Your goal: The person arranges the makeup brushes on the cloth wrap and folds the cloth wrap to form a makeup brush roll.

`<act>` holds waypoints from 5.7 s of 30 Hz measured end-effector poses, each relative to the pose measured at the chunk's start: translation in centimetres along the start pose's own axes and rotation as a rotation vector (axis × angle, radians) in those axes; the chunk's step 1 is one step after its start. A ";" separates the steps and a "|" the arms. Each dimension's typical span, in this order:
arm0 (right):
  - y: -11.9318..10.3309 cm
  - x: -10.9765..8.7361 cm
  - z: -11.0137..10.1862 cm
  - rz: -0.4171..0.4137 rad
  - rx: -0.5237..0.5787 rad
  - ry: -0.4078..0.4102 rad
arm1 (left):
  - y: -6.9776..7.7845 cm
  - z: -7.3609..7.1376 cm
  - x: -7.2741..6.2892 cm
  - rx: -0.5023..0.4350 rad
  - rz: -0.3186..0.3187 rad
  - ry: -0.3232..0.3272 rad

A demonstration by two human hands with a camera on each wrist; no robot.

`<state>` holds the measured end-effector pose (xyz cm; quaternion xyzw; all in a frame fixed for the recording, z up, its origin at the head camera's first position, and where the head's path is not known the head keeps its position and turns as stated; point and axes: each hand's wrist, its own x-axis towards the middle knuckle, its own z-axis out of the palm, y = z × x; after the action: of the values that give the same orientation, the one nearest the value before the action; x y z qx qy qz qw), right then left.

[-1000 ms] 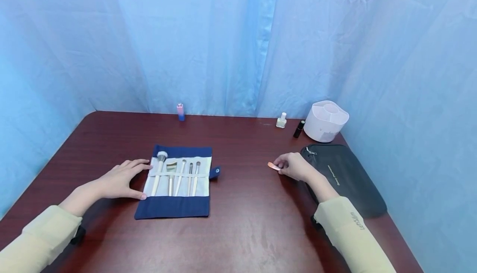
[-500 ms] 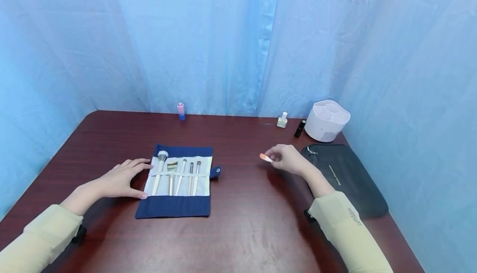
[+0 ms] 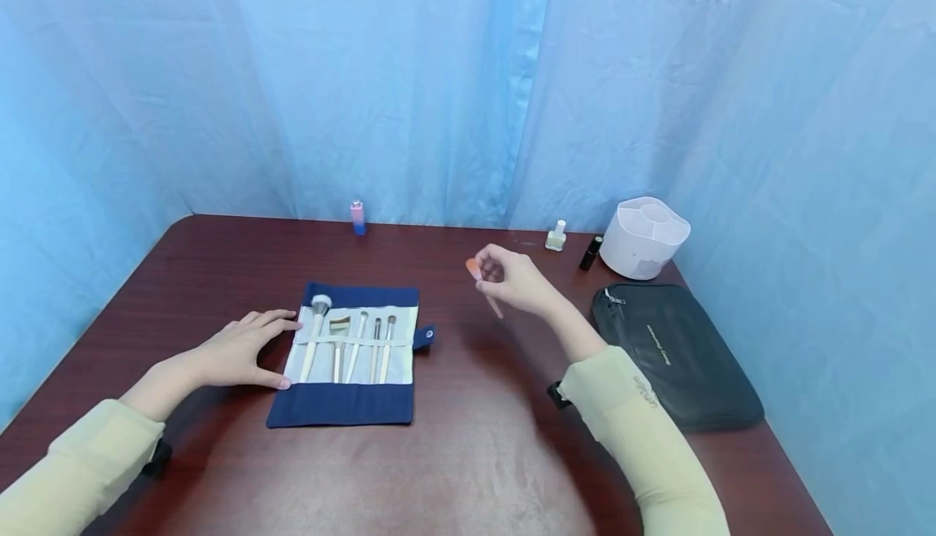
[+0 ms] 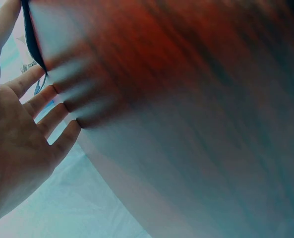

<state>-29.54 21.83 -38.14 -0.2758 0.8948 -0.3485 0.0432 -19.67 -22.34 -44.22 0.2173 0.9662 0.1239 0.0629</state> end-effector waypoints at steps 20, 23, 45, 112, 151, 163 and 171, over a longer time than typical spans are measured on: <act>-2.7 6.3 6.2 -0.046 0.333 -0.047 | 0.0 0.2 0.2 0.005 -0.011 0.002; -2.6 6.8 7.1 -0.036 0.350 -0.057 | 0.0 0.1 0.2 0.004 -0.007 0.002; -0.9 7.3 10.1 0.104 0.205 -0.168 | -0.2 0.3 0.2 0.005 -0.003 0.002; -7.0 -7.0 13.3 -0.092 -0.519 -0.237 | -2.3 -0.4 4.9 -0.057 0.060 -0.025; 3.6 -2.3 4.4 -0.278 -0.229 -0.620 | 2.0 0.5 0.6 0.014 0.152 0.000; 4.2 -0.8 2.9 -0.139 -0.290 -0.590 | 3.1 -0.6 -0.3 0.030 0.220 -0.051; 2.7 -1.9 3.7 -0.099 -0.275 -0.434 | 1.8 -1.9 2.2 -0.097 0.204 0.000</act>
<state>-28.18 22.22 -42.85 -0.3909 0.8889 -0.1582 0.1790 -21.27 -20.17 -42.08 0.3112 0.9319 0.1765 0.0604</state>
